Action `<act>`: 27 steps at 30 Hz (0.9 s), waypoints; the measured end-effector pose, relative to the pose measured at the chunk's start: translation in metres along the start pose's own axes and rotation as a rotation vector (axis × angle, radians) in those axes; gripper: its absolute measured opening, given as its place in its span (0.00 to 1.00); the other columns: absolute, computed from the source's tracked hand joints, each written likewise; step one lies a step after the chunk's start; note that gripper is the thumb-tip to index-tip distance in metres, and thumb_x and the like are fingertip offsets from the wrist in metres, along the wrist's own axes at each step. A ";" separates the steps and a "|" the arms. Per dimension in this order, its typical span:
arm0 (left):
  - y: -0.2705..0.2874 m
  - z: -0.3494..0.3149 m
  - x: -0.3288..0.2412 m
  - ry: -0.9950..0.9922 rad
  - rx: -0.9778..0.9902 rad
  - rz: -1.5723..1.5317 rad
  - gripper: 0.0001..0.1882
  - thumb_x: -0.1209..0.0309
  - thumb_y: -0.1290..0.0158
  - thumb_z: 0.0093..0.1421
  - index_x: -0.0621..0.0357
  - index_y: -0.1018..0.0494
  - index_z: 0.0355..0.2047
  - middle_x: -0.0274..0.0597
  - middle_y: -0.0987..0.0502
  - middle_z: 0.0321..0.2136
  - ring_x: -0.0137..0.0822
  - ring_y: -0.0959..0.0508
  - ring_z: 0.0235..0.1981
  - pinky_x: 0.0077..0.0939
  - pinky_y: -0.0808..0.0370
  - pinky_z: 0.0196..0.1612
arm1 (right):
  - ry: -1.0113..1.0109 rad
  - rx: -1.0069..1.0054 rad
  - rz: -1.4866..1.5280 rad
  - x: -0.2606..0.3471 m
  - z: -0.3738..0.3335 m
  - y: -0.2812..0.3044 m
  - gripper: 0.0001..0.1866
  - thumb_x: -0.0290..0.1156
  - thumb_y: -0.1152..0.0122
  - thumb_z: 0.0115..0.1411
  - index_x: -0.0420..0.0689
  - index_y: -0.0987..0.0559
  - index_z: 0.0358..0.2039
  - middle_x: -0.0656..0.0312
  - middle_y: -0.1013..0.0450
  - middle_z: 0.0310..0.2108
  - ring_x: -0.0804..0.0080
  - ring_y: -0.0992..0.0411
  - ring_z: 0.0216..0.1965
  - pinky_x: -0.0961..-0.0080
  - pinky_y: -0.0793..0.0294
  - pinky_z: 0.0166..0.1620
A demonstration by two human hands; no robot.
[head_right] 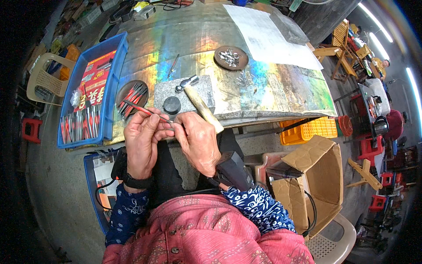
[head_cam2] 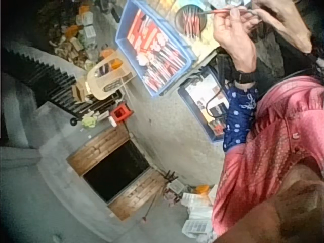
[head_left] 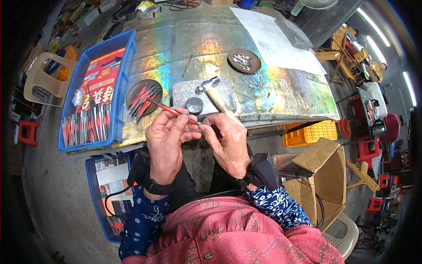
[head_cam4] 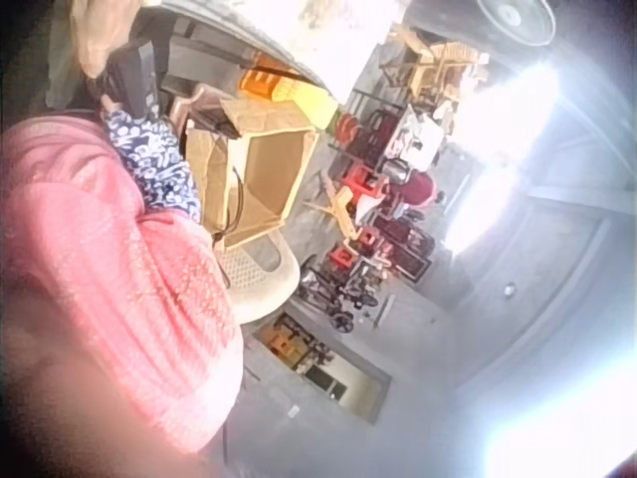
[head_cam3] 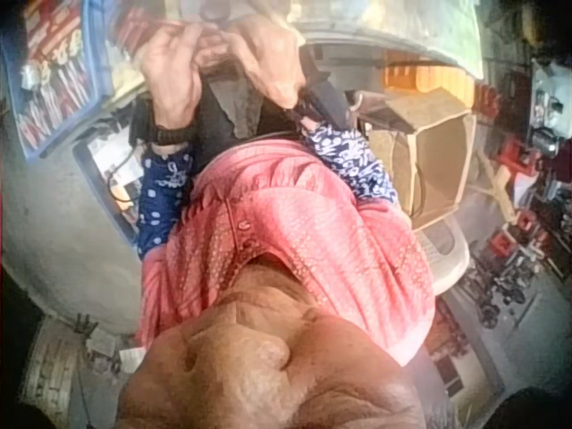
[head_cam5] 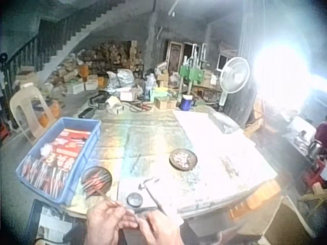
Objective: The person repeatedly picks small metal pins from a tray, places each on a metal block, and taps it with a hammer. After each tap, the pin is placed into a small dish. The cycle continues with multiple pins throughout the clip.
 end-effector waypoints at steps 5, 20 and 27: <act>0.001 0.016 -0.003 -0.057 0.027 -0.012 0.07 0.75 0.50 0.65 0.66 0.30 0.41 0.45 0.23 0.32 0.31 0.21 0.30 0.22 0.18 0.31 | 0.055 0.027 -0.143 -0.005 0.008 0.011 0.06 0.22 0.35 0.53 0.40 0.23 0.32 0.55 0.29 0.25 0.58 0.29 0.25 0.69 0.30 0.30; 0.005 0.045 0.002 -0.288 0.034 0.483 0.04 0.80 0.52 0.65 0.67 0.29 0.39 0.42 0.22 0.30 0.25 0.22 0.28 0.17 0.22 0.30 | -0.096 0.212 -0.502 -0.029 0.001 0.032 0.22 0.28 0.36 0.52 0.42 0.30 0.48 0.51 0.33 0.36 0.50 0.30 0.39 0.58 0.28 0.38; 0.003 0.044 0.003 -0.318 0.018 0.525 0.04 0.79 0.51 0.64 0.67 0.28 0.39 0.41 0.22 0.30 0.25 0.22 0.28 0.17 0.23 0.30 | -0.151 0.241 -0.509 -0.029 0.000 0.030 0.25 0.26 0.36 0.52 0.44 0.30 0.51 0.50 0.33 0.38 0.46 0.29 0.37 0.58 0.28 0.38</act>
Point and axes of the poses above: each hand's wrist, its own z-axis towards the middle knuckle, its own y-axis out of the back of the hand, x = y × z, the point moved 1 cm from there along z, towards the middle knuckle
